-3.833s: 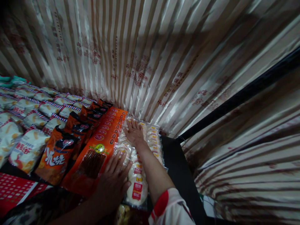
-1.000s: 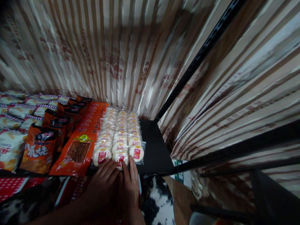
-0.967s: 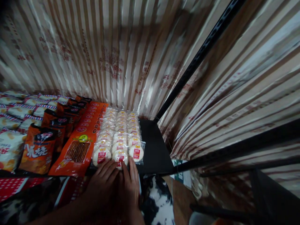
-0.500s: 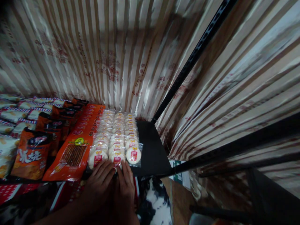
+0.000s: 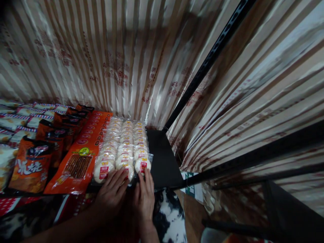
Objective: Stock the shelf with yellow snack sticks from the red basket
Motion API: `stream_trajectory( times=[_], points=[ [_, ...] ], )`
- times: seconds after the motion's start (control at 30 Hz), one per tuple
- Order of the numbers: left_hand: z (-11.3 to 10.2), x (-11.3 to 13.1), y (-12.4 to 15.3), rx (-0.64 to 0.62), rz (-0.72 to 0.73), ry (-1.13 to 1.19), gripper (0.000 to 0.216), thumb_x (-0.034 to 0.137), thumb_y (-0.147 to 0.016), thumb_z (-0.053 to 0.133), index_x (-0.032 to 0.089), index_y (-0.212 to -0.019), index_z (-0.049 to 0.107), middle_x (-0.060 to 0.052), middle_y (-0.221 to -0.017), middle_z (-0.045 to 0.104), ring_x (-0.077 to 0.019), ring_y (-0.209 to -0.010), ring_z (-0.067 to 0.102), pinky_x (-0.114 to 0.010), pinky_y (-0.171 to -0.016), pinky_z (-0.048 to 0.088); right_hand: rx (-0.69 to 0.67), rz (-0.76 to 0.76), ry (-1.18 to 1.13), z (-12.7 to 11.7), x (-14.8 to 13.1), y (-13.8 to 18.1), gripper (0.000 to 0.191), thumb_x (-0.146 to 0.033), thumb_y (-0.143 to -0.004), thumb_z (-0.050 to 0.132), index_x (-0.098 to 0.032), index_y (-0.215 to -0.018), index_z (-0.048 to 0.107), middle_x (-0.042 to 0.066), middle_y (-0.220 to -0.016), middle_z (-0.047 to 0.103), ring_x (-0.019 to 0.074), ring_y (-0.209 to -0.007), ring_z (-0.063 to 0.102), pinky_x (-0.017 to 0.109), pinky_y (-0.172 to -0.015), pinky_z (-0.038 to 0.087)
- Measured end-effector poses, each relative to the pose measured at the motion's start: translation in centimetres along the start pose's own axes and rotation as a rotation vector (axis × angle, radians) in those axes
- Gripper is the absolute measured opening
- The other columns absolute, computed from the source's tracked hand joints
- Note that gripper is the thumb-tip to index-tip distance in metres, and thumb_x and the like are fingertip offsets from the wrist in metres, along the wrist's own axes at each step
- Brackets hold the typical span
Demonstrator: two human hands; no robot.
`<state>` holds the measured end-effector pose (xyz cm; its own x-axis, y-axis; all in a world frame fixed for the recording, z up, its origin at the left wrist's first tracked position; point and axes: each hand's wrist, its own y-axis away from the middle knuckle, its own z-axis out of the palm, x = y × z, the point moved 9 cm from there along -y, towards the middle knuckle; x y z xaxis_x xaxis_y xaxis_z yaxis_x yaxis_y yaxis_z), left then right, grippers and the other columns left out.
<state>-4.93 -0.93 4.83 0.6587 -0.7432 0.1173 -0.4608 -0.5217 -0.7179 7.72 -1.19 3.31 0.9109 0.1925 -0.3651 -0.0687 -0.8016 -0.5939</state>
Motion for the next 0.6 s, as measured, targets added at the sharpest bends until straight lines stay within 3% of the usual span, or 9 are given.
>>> stream_trajectory(
  times=[0.17,0.6],
  points=[
    [0.9,0.8,-0.1,-0.098,0.043,-0.004,0.038,0.02,-0.089,0.038,0.009,-0.117,0.06,-0.019,-0.139,0.046,-0.0309,-0.137,0.029,-0.047,-0.11,0.03,-0.01,0.17,0.059,0.2,3.5,-0.1,0.039,-0.031,-0.091,0.042,-0.017,-0.124,0.059,0.016,-0.142,0.043,0.03,-0.129,0.042,0.052,-0.097,0.046],
    [1.9,1.0,0.1,-0.17,0.059,-0.046,0.037,0.021,-0.088,0.044,0.01,-0.12,0.057,-0.019,-0.141,0.044,-0.0324,-0.137,0.03,-0.048,-0.109,0.032,-0.143,0.112,0.018,0.8,3.4,-0.5,0.042,-0.026,-0.088,0.046,-0.018,-0.129,0.055,0.015,-0.141,0.045,0.0271,-0.126,0.047,0.045,-0.097,0.048]
  ],
)
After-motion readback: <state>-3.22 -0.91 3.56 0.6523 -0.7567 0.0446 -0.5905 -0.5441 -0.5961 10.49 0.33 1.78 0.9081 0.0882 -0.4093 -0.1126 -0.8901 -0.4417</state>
